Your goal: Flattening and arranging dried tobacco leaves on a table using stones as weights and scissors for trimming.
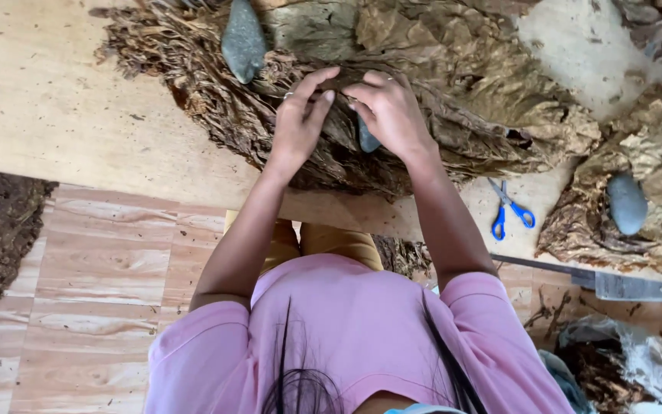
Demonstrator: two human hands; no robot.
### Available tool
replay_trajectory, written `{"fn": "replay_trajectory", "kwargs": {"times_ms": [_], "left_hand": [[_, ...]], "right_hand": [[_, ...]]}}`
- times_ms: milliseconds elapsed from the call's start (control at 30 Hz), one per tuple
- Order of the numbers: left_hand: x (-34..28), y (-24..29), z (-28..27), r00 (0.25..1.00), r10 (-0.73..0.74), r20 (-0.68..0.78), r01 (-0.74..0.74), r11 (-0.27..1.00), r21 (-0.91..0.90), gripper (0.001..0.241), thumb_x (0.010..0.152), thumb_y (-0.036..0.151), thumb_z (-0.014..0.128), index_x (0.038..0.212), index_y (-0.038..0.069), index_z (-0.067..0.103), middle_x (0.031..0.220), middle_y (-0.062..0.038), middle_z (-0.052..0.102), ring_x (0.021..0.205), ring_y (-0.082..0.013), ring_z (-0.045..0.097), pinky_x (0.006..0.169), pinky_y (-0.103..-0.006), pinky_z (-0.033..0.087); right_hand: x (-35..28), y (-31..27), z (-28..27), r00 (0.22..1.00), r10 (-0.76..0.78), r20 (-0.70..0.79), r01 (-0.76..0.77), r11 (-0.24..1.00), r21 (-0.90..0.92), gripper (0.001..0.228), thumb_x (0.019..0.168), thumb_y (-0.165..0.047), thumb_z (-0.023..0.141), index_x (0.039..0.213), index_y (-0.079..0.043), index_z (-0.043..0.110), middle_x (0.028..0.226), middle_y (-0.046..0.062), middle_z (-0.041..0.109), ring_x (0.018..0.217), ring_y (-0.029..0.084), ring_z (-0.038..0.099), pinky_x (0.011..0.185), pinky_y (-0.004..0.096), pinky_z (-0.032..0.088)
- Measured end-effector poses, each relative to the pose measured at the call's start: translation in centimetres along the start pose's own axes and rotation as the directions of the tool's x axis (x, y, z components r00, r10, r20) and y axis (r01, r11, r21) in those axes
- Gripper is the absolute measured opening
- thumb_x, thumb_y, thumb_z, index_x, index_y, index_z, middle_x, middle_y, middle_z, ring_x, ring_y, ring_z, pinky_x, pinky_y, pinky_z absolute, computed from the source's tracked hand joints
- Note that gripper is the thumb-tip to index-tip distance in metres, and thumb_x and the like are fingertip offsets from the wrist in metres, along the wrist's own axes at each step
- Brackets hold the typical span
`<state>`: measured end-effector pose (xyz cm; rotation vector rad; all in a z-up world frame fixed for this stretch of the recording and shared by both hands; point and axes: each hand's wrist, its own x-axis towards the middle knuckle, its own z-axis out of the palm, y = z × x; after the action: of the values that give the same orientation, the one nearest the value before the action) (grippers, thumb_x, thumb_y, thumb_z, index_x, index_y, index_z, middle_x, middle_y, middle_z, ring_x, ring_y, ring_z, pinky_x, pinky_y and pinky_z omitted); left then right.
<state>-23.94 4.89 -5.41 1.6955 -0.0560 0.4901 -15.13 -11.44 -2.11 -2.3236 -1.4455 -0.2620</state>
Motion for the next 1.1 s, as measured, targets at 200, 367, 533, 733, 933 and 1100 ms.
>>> {"fn": "replay_trajectory", "kwargs": {"times_ms": [200,367,533,733,933,1100], "left_hand": [[2.1,-1.6,2.0,0.965,0.036,-0.258,-0.064,0.993,-0.102,0.015,0.084,-0.006,0.058,0.095,0.005,0.056,0.091,-0.007,0.059,0.084,-0.0173,0.058,0.076,-0.025,0.052],[1.7,-1.7,3.2,0.94,0.047,-0.337,-0.127,0.968,-0.219,0.026,0.08,-0.015,0.056,0.094,0.007,0.052,0.088,-0.006,0.054,0.068,-0.01,0.051,0.053,-0.0179,0.044],[1.2,-0.7,3.0,0.921,0.064,-0.385,-0.162,0.96,-0.23,0.03,0.077,-0.012,0.056,0.085,0.013,0.041,0.083,-0.001,0.042,0.075,-0.0123,0.043,0.063,-0.024,0.041],[0.5,-2.0,1.9,0.947,0.168,-0.273,-0.189,0.981,-0.051,0.047,0.075,-0.019,0.055,0.11,0.013,0.058,0.112,-0.008,0.054,0.117,-0.0248,0.049,0.109,-0.0406,0.038],[0.7,-1.1,0.4,0.997,0.082,-0.009,-0.082,0.988,-0.128,0.091,0.073,-0.027,0.051,0.147,0.023,0.033,0.152,-0.007,0.039,0.142,-0.0275,0.034,0.125,-0.0522,0.021],[0.8,-1.4,-0.7,0.991,0.13,0.016,-0.129,0.99,-0.051,0.096,0.076,-0.026,0.055,0.153,0.019,0.021,0.16,-0.005,0.025,0.152,-0.0299,0.022,0.126,-0.056,0.001]], "right_hand": [[0.6,-1.0,-1.2,0.999,-0.001,-0.048,0.017,0.942,0.335,0.02,0.091,0.001,0.066,0.111,0.002,0.066,0.093,0.013,0.063,0.077,0.019,0.06,0.066,0.027,0.052],[2.6,1.3,0.1,0.962,0.043,-0.271,0.031,0.964,0.263,0.014,0.097,-0.005,0.065,0.109,0.002,0.063,0.097,0.015,0.058,0.066,0.014,0.055,0.054,0.021,0.047],[5.9,1.3,-0.3,1.0,-0.016,0.002,0.012,0.822,0.57,0.018,0.092,0.0,0.068,0.11,-0.001,0.062,0.104,0.012,0.065,0.097,0.022,0.063,0.088,0.033,0.053],[7.5,5.5,1.9,0.992,0.123,-0.019,-0.061,0.612,0.788,0.025,0.101,-0.009,0.063,0.077,-0.009,0.058,0.066,-0.004,0.047,0.063,0.008,0.039,0.062,0.021,0.034],[9.5,6.0,3.7,0.989,0.15,-0.011,-0.103,0.728,0.677,0.023,0.099,-0.005,0.067,0.077,-0.008,0.062,0.068,0.0,0.056,0.063,0.009,0.051,0.06,0.022,0.045],[11.3,5.8,3.8,0.983,0.173,0.058,-0.161,0.675,0.72,0.011,0.095,-0.005,0.07,0.085,-0.009,0.068,0.076,0.0,0.065,0.071,0.008,0.06,0.068,0.019,0.051]]}}
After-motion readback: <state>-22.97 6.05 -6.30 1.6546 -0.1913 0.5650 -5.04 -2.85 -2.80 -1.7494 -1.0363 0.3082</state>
